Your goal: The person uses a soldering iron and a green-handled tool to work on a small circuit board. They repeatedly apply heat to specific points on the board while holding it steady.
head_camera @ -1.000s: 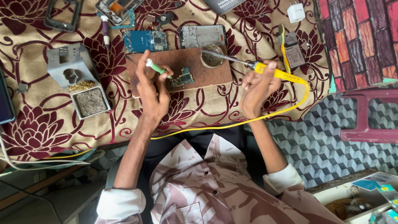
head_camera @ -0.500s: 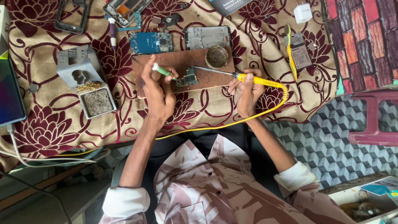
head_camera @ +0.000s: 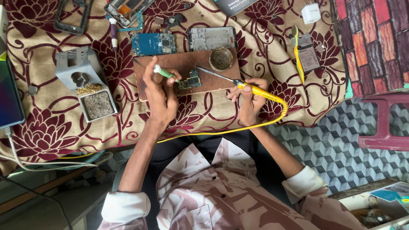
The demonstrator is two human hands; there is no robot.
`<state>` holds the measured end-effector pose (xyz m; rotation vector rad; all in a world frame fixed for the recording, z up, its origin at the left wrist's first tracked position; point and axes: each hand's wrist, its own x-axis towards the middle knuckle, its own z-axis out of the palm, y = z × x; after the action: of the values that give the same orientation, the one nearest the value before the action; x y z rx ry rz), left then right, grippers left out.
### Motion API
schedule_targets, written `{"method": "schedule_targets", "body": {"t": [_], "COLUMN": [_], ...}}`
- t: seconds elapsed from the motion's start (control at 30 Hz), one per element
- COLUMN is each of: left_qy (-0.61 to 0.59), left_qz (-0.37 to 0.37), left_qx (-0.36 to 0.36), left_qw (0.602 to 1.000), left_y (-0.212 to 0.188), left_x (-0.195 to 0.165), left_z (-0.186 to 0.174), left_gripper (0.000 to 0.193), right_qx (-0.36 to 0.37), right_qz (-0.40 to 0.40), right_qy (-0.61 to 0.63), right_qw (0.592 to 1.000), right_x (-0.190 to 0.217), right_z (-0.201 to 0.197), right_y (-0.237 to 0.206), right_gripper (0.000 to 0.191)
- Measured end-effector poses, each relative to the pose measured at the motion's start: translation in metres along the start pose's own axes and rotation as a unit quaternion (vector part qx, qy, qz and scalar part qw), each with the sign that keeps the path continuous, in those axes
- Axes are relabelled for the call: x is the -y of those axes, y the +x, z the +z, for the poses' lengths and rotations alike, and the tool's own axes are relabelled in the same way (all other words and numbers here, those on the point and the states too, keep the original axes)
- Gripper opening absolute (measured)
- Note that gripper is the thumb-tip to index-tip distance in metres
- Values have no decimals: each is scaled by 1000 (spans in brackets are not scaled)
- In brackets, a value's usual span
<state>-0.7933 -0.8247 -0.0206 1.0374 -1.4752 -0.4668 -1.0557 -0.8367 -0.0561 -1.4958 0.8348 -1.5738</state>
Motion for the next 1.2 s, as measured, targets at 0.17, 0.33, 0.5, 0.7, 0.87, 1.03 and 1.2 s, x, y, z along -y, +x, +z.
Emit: {"method": "schedule_targets", "body": {"t": [0.17,0.33,0.5,0.7,0.87,1.03,1.2], "left_qy": [-3,-14,-28,-18,-25,-30,-32], "left_qz": [-12,4,-2,-14,-9,-14,-10], "left_qx": [0,-4,-5,2,-4,-9,-1], "left_qw": [1000,1000,1000,1000,1000,999,999], "left_y": [14,20,29,46,61,73,88], "left_x": [7,14,22,47,75,107,146], "left_z": [56,113,164,216,225,231,252], "left_gripper": [69,68,69,73,72,69,70], "right_qx": [16,14,18,24,20,26,25], "right_qz": [-5,-4,2,-6,16,21,17], "right_qy": [-7,-32,-15,-36,-35,-44,-45], "right_qw": [1000,999,1000,999,999,998,999], "right_x": [-19,-29,-45,-81,-107,-135,-174], "right_z": [-52,-104,-149,-191,-192,-190,-199], "right_y": [24,35,53,81,98,114,135], "right_gripper": [25,25,26,25,24,25,25]}}
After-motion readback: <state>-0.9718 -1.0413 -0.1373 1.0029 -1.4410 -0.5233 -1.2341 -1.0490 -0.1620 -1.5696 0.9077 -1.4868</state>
